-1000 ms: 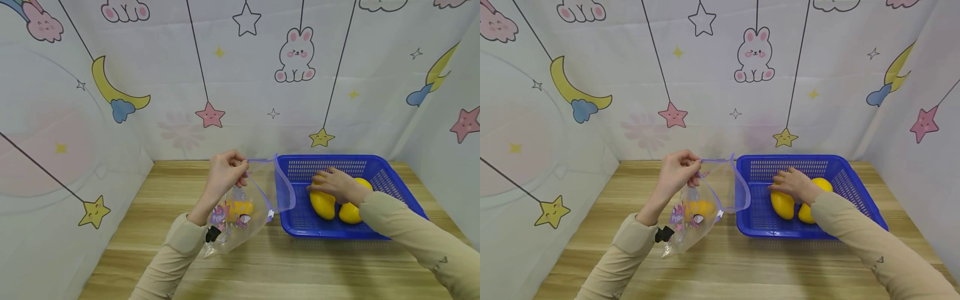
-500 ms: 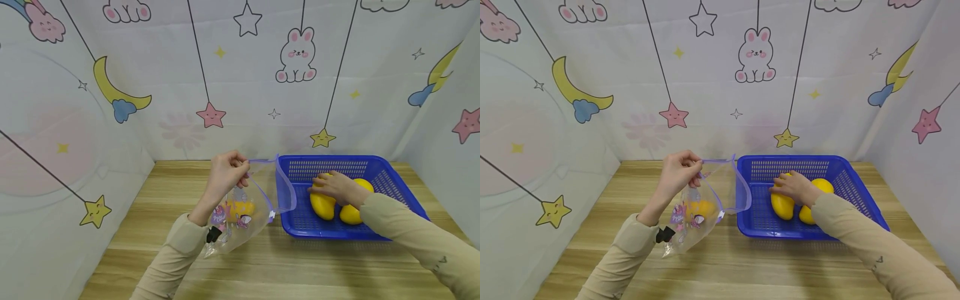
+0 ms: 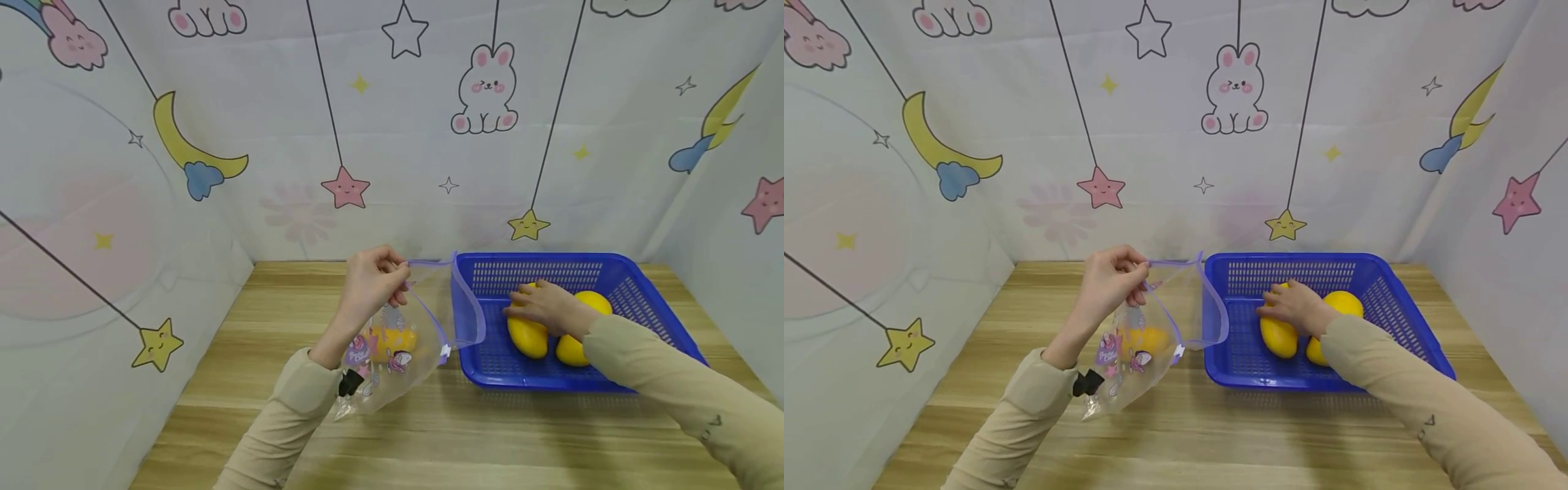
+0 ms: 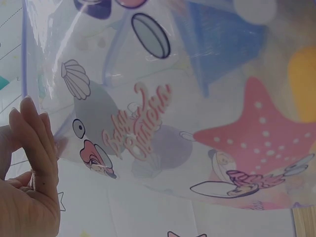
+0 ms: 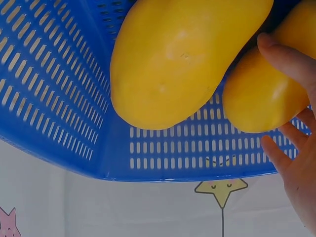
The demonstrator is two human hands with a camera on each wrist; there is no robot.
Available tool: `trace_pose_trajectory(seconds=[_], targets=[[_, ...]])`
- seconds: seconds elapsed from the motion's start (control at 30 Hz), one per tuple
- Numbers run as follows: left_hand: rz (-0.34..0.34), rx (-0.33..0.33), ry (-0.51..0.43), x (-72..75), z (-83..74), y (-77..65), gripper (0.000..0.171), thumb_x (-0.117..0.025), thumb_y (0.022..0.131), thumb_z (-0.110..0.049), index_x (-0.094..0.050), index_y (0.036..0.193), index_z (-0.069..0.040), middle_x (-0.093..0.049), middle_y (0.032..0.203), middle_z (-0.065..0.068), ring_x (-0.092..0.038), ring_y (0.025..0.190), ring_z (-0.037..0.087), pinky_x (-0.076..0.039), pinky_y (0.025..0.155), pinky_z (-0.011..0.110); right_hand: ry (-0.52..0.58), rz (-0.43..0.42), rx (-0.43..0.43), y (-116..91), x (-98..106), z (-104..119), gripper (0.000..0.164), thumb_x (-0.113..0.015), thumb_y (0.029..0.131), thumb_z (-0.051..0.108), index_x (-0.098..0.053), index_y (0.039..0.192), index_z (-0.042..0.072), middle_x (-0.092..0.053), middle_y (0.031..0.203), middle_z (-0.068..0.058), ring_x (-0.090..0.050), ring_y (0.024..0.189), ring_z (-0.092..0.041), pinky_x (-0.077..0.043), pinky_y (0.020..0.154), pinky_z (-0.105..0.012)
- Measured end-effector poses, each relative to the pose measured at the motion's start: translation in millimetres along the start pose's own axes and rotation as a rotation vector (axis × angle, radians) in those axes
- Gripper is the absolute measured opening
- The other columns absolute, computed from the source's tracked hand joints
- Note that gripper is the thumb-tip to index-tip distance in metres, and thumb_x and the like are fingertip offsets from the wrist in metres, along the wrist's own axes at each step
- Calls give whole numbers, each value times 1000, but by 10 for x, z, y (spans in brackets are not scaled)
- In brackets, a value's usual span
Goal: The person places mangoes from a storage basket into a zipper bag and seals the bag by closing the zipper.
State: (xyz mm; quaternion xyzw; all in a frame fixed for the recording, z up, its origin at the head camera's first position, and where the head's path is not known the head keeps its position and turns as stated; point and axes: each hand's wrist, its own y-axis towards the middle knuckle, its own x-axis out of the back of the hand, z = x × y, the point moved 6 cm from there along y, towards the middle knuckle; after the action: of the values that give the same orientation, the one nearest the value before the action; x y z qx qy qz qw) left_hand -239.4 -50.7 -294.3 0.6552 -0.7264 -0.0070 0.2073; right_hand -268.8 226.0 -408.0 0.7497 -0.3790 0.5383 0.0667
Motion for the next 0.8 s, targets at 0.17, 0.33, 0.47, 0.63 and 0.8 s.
trace_pose_trajectory(seconds=[0.17,0.33,0.47,0.63,0.8], targets=[[3,-2,-4,1,8,0,8,-60,87,-3,-67,87,1,-67,62,17,-60,40,17,-54,42,37,-4,-8,-1,5,-14,2,71,-87,66,19,-56,131,21,-57,133,-12,-54,122,-35,-48,97,-56],[13,-2,-3,-4,20,0,12,-60,88,-3,-66,91,7,-67,63,18,-60,40,17,-54,42,37,-8,10,-5,17,-28,-3,72,-87,66,17,-55,131,21,-56,134,-12,-53,123,-35,-48,98,-55],[14,-4,0,-5,22,1,14,-60,88,-4,-66,92,9,-67,63,18,-60,40,16,-54,42,37,0,26,-9,20,-32,-11,73,-87,66,18,-54,131,22,-56,134,-12,-53,123,-35,-48,98,-56],[8,-7,3,3,15,-2,11,-60,88,-4,-67,89,4,-67,63,17,-60,40,16,-54,42,37,-5,17,6,13,-4,-16,74,-88,64,22,-54,130,23,-57,131,-11,-54,119,-34,-49,95,-54],[4,-7,9,12,8,-12,8,-60,88,-5,-67,87,0,-67,62,16,-60,40,17,-54,42,37,16,-34,15,-11,70,-19,76,-89,62,23,-54,129,23,-57,127,-10,-55,115,-33,-52,91,-52]])
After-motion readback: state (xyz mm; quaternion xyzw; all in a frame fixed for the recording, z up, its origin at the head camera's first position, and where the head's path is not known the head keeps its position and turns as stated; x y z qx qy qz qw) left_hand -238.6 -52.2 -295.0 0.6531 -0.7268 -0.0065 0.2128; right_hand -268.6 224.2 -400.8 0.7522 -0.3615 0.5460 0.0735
